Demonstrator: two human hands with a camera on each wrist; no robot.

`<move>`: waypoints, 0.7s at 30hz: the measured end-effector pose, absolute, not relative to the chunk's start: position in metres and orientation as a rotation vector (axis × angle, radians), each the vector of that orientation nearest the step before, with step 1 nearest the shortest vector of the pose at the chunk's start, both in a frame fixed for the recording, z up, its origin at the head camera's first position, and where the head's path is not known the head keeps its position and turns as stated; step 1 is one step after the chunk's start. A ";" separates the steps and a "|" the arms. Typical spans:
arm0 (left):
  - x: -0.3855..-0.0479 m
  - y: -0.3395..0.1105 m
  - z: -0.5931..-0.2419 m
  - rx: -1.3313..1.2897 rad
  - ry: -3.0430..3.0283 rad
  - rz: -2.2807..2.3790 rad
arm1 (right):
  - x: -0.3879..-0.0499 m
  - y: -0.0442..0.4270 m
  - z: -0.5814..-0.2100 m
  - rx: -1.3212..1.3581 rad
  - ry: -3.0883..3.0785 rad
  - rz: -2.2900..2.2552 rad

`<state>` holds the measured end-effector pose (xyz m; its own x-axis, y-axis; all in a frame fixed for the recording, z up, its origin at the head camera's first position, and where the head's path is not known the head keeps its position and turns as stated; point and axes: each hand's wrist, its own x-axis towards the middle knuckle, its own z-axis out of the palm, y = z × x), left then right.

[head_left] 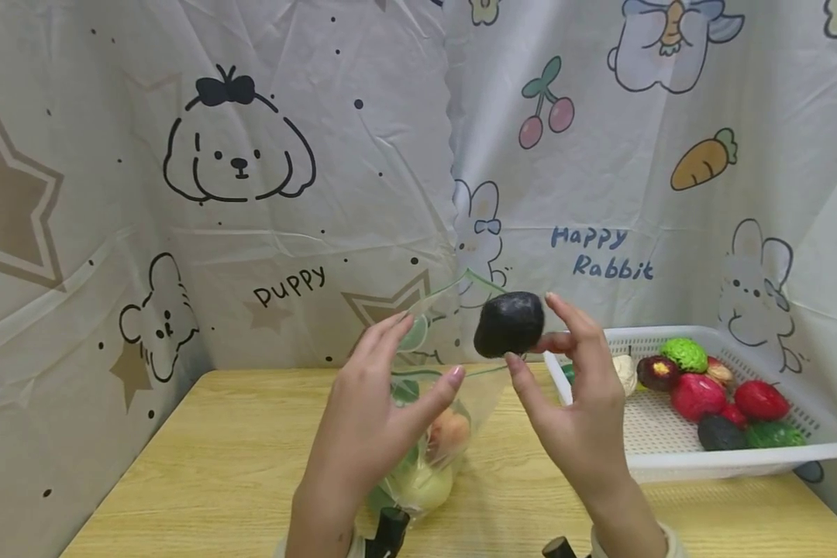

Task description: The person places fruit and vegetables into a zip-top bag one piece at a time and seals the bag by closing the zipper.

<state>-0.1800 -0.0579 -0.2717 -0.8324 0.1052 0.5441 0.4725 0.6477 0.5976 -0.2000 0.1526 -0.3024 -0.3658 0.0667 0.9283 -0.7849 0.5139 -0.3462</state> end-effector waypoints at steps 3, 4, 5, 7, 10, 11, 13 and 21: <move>-0.181 -0.058 -0.272 -0.437 -2.396 -1.065 | -0.200 0.152 -0.303 0.683 -1.732 0.999; -0.181 -0.058 -0.272 -0.438 -2.389 -1.069 | -0.200 0.152 -0.303 0.708 -1.733 0.993; -0.182 -0.058 -0.273 -0.438 -2.382 -1.073 | -0.200 0.151 -0.303 0.730 -1.732 0.987; -0.182 -0.059 -0.273 -0.438 -2.378 -1.071 | -0.201 0.151 -0.304 0.755 -1.731 0.979; -0.183 -0.060 -0.274 -0.437 -2.374 -1.064 | -0.201 0.152 -0.304 0.764 -1.730 0.974; -0.183 -0.060 -0.274 -0.432 -2.376 -1.061 | -0.201 0.153 -0.304 0.765 -1.732 0.973; -0.184 -0.060 -0.274 -0.424 -2.379 -1.053 | -0.201 0.154 -0.303 0.763 -1.735 0.970; -0.184 -0.061 -0.273 -0.412 -2.374 -1.041 | -0.200 0.158 -0.301 0.738 -1.758 0.956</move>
<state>-0.1837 -0.0605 -0.2729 -0.8235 0.0691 0.5631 0.4611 0.6598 0.5934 -0.1999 0.1579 -0.3013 -0.3497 -0.0585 0.9350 -0.8165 0.5084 -0.2735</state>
